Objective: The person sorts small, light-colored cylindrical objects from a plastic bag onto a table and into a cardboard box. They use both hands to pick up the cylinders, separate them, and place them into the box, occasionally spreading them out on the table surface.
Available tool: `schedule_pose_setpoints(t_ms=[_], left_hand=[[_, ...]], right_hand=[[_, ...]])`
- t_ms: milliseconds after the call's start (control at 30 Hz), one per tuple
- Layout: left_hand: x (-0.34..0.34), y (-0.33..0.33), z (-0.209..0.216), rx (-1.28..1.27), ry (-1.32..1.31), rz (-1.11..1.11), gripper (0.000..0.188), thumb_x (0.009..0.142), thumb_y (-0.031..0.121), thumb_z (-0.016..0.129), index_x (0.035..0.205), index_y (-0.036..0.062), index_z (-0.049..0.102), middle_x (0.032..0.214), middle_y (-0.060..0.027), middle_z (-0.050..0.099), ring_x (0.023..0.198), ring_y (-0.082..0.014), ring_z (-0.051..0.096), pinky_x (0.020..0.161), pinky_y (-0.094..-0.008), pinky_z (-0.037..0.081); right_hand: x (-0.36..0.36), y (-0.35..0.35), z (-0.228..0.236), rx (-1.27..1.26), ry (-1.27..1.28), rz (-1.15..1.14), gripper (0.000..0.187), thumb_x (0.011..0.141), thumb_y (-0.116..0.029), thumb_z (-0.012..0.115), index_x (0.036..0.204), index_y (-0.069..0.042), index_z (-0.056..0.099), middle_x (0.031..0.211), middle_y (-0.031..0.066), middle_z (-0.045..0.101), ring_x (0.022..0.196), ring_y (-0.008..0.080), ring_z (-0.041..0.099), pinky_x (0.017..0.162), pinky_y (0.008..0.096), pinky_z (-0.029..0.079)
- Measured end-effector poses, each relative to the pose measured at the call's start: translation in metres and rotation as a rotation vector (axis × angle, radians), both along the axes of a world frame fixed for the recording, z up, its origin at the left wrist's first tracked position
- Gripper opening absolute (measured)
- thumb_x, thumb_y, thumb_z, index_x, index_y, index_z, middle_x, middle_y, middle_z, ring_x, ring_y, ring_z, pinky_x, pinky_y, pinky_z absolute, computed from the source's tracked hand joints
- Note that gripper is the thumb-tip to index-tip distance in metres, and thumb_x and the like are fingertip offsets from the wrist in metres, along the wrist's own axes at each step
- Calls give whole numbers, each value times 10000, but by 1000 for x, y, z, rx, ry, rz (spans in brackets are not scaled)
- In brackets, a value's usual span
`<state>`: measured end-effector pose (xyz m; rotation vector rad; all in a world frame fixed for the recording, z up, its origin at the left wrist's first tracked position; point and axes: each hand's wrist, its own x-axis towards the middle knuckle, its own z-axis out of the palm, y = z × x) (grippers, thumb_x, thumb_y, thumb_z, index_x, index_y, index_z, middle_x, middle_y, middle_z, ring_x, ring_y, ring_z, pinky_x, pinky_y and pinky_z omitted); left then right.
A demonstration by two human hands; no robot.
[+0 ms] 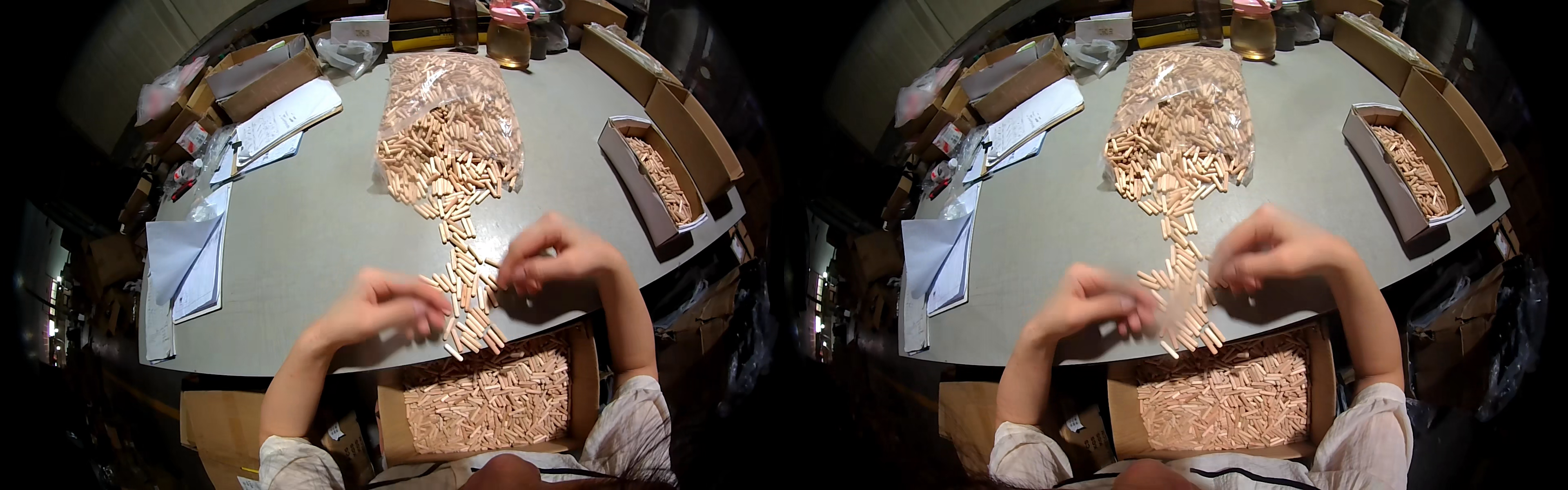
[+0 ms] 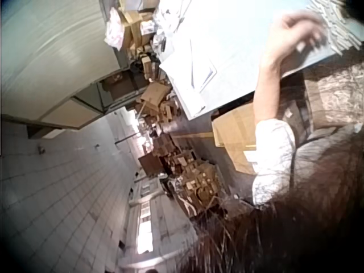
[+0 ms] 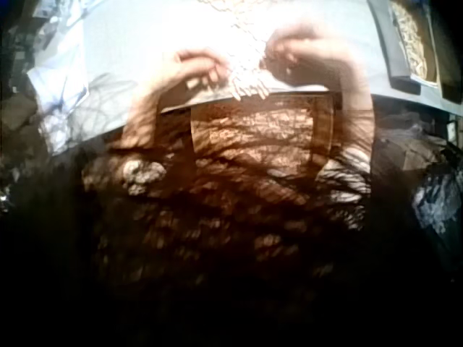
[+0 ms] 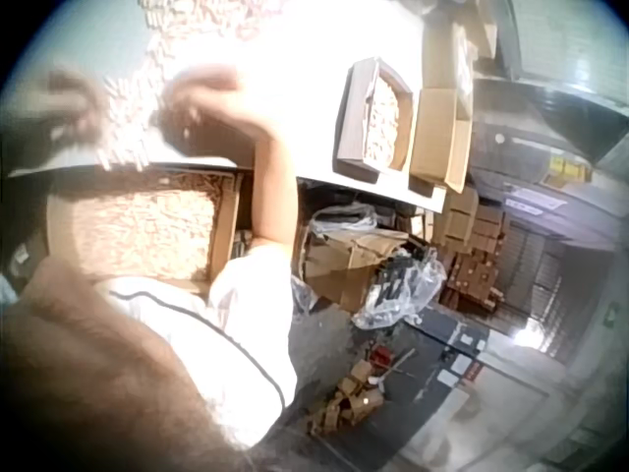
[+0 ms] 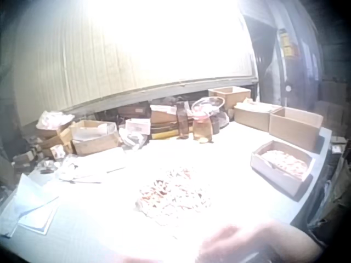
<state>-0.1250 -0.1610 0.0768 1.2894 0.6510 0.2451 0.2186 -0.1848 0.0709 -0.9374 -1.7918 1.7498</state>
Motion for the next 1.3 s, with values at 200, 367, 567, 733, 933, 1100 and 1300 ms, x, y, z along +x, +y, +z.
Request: schedule_pose_setpoints(t_ms=[200, 367, 567, 733, 933, 1100, 1300], left_hand=[[6, 16, -39, 986, 149, 383, 207, 969, 6, 659, 1134, 15, 785, 1032, -97, 769, 921, -184, 718, 794, -324, 574], [16, 8, -33, 1190, 176, 232, 192, 913, 27, 730, 1088, 66, 800, 1001, -110, 748, 900, -287, 717, 809, -341, 565], [19, -4, -16, 888, 8, 6, 216, 878, 28, 752, 1089, 50, 792, 971, -112, 750, 901, -316, 721, 833, -381, 576], [29, 6, -42, 1395, 319, 254, 537, 950, 35, 648, 1477, -4, 553, 1425, -218, 612, 1328, -375, 570, 1133, -445, 425], [31, 12, -49, 1398, 212, 45, 501, 1010, 29, 579, 1510, 3, 546, 1484, -220, 603, 1389, -369, 550, 1155, -457, 412], [16, 11, -41, 907, 83, 236, 427, 994, -19, 578, 1406, 47, 670, 1343, -164, 706, 1251, -265, 669, 1048, -372, 517], [0, 24, -37, 971, 214, 507, 389, 925, -16, 643, 1290, 62, 751, 1144, -90, 746, 994, -158, 682, 865, -302, 560]], right_hand=[[-5, 13, -17, 630, -333, -147, 258, 839, -48, 631, 1059, -22, 764, 962, 89, 701, 780, 207, 656, 692, 328, 522], [-9, 11, -13, 495, -292, 22, 268, 833, -31, 648, 1068, -23, 776, 963, 97, 708, 846, 221, 678, 739, 333, 534], [-10, 9, -15, 398, 43, 37, 222, 895, -39, 696, 1093, -37, 795, 1025, 98, 745, 975, 219, 700, 850, 368, 550], [-19, 21, -34, 900, -383, -320, 516, 794, 88, 579, 1288, -16, 691, 1226, 140, 686, 1076, 328, 657, 940, 416, 539], [-24, 23, -39, 834, -225, -90, 634, 691, 134, 507, 1280, -16, 691, 1294, 155, 692, 1263, 339, 627, 1125, 431, 484], [-14, 18, -35, 549, -36, -284, 497, 773, 129, 495, 1192, -2, 729, 1169, 105, 731, 1090, 200, 690, 972, 334, 544], [0, 23, -34, 589, -179, -386, 397, 804, 101, 545, 1128, 1, 751, 1045, 64, 688, 897, 153, 640, 811, 295, 534]])
